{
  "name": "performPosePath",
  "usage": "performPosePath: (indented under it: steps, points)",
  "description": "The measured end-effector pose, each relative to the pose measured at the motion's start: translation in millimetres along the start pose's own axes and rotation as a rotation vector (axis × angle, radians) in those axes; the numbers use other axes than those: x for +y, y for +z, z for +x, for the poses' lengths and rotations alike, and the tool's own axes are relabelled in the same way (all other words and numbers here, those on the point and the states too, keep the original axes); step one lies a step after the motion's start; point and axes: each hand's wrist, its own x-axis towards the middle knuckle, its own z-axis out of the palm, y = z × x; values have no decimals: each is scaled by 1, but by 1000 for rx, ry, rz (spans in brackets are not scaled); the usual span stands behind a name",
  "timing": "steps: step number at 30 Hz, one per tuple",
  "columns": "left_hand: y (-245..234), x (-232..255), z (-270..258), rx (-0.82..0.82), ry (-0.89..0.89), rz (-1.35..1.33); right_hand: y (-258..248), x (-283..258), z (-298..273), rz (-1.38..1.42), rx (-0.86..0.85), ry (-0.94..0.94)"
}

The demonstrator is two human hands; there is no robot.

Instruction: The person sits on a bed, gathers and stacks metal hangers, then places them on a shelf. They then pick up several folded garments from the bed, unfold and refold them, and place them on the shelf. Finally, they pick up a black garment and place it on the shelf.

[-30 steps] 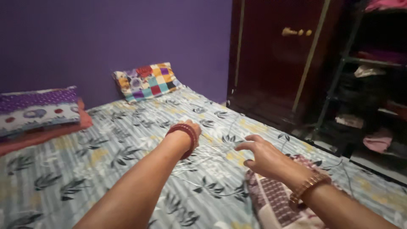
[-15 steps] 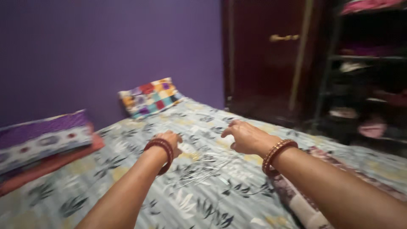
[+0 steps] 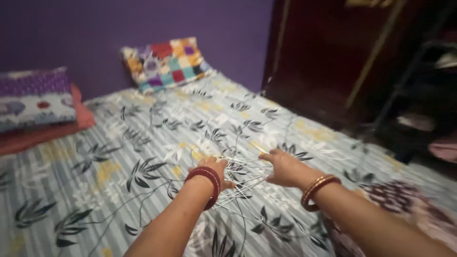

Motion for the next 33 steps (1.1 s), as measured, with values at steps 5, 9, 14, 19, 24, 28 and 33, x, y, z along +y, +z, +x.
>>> performPosePath:
  steps: [5, 9, 14, 19, 24, 28, 33]
  points:
    - [37, -11, 71, -214, -162, -92, 67, 25, 86, 0, -188, 59]
    - [72, -9, 105, -218, -276, -138, 116, 58, 130, -111, -226, 53]
    - [83, -14, 119, -240, -267, -51, 142, 76, 153, -107, -316, 26]
    - [87, -16, 76, -206, -155, -101, 142, 64, 112, -85, -332, 36]
    - [114, -27, -2, -129, -49, -25, 154, 34, 20, -48, -358, -7]
    - [138, -31, -66, -180, 85, 136, 165, 15, -53, -58, -426, -2]
    - [148, -34, -109, -49, -74, -2, 159, 11, -91, 55, -292, 38]
